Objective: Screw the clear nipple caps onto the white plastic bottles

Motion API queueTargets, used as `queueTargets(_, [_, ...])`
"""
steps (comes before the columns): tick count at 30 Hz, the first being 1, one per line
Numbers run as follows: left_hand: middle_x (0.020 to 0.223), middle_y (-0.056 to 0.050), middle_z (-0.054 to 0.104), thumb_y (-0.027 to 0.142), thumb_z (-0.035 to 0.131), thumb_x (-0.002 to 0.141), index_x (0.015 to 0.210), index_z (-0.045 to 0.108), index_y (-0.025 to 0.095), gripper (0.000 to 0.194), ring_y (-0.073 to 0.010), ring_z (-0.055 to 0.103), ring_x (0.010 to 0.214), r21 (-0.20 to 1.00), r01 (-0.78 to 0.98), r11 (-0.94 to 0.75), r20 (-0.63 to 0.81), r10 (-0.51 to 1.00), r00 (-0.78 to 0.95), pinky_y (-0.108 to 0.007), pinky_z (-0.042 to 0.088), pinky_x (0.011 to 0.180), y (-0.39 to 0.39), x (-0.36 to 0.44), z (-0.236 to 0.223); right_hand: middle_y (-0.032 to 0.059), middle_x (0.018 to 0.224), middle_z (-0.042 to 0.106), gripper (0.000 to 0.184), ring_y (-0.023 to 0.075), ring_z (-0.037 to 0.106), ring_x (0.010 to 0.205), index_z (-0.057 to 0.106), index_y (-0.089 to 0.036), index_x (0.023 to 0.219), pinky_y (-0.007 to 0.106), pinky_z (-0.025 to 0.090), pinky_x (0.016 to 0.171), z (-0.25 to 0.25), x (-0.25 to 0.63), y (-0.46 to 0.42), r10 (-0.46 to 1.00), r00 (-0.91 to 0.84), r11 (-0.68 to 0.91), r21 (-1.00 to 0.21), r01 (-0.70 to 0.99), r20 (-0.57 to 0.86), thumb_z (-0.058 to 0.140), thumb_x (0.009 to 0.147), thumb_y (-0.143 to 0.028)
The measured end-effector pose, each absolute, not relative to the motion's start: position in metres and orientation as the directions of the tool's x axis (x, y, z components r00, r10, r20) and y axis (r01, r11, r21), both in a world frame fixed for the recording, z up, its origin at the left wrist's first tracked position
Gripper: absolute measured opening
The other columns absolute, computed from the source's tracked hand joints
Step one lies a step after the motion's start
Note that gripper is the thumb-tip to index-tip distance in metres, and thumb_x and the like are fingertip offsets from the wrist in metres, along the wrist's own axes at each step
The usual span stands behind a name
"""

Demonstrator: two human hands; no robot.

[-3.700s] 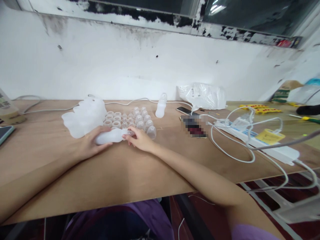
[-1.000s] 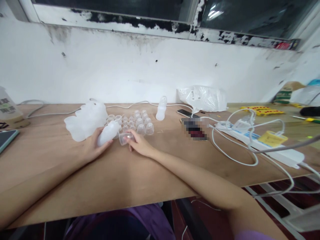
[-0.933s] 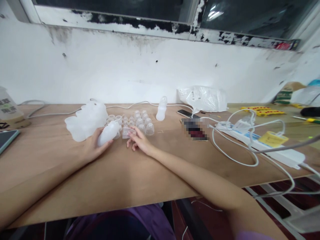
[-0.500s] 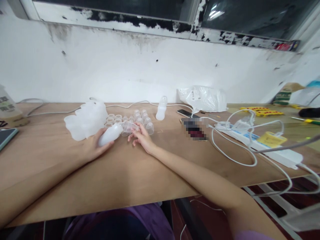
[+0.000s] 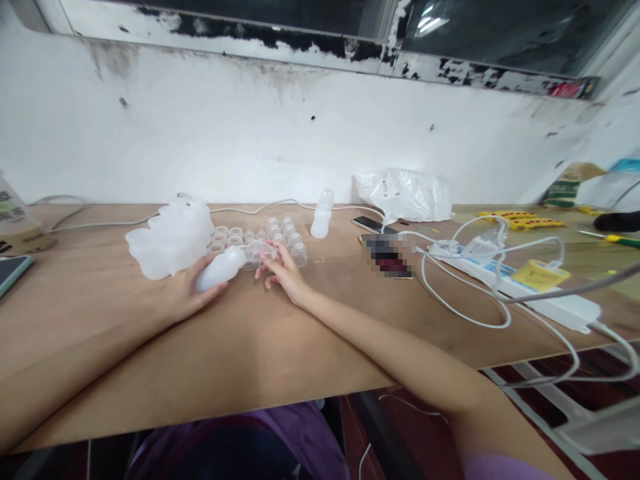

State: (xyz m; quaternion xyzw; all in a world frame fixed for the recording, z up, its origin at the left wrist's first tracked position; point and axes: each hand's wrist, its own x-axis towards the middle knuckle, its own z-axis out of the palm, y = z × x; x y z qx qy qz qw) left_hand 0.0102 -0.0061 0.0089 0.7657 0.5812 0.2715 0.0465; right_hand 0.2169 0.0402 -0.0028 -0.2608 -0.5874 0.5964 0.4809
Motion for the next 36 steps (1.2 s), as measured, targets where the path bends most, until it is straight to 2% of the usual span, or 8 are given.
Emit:
queueTargets(12, [0.097,-0.005,0.061,0.051,0.041,0.073,0.115,0.040,0.021,0.052,-0.0233,0.059,0.084,0.341,0.873,-0.347,0.348,0.910,0.226,-0.031,0.044,0.068,-0.0083,0.0112,0.0118,0.0012,0.090,0.044,0.038,0.0087,0.055,0.062,0.038,-0.028,0.108,0.014,0.039,0.036,0.0008,0.2170,0.0376,0.864,-0.430,0.209,-0.964,-0.164,0.260,0.053,0.074,-0.035])
queueTargets(17, [0.098,-0.006,0.061,0.051,0.042,0.072,0.115,0.040,0.020,0.053,-0.0230,0.060,0.082,0.300,0.885,-0.357,0.355,0.903,0.244,-0.030,0.044,0.068,-0.0072,0.0095,0.0113,-0.0006,0.078,0.046,0.038,0.0096,0.054,0.062,0.037,-0.026,0.108,0.015,0.040,0.037,-0.0005,0.2167,0.0374,0.859,-0.446,0.200,-0.967,-0.158,0.251,0.053,0.074,-0.035])
queueTargets(24, [0.099,-0.005,0.061,0.047,0.044,0.071,0.115,0.040,0.022,0.051,-0.0229,0.060,0.082,0.262,0.887,-0.380,0.359,0.891,0.276,-0.030,0.044,0.068,-0.0063,0.0091,0.0097,-0.0005,0.077,0.048,0.036,0.0093,0.054,0.061,0.038,-0.025,0.106,0.015,0.039,0.038,-0.0009,0.2172,0.0379,0.857,-0.443,0.202,-0.962,-0.182,0.263,0.053,0.074,-0.034])
queueTargets(29, [0.103,-0.005,0.059,0.049,0.043,0.070,0.117,0.040,0.023,0.054,-0.0241,0.060,0.082,0.229,0.898,-0.376,0.346,0.894,0.286,-0.032,0.044,0.067,-0.0065,0.0084,0.0092,-0.0004,0.076,0.050,0.037,0.0101,0.054,0.062,0.037,-0.025,0.107,0.017,0.040,0.040,0.0003,0.2199,0.0371,0.822,-0.491,0.258,-0.957,-0.133,0.290,0.052,0.075,-0.034])
queueTargets(36, [0.101,-0.004,0.060,0.049,0.044,0.070,0.117,0.041,0.023,0.053,-0.0228,0.059,0.084,0.269,0.889,-0.371,0.336,0.901,0.275,-0.030,0.044,0.069,-0.0062,0.0079,0.0126,-0.0024,0.066,0.050,0.037,0.0088,0.050,0.057,0.035,-0.023,0.109,0.018,0.041,0.043,0.0000,0.2233,0.0373,0.784,-0.540,0.332,-0.942,-0.051,0.306,0.050,0.076,-0.033])
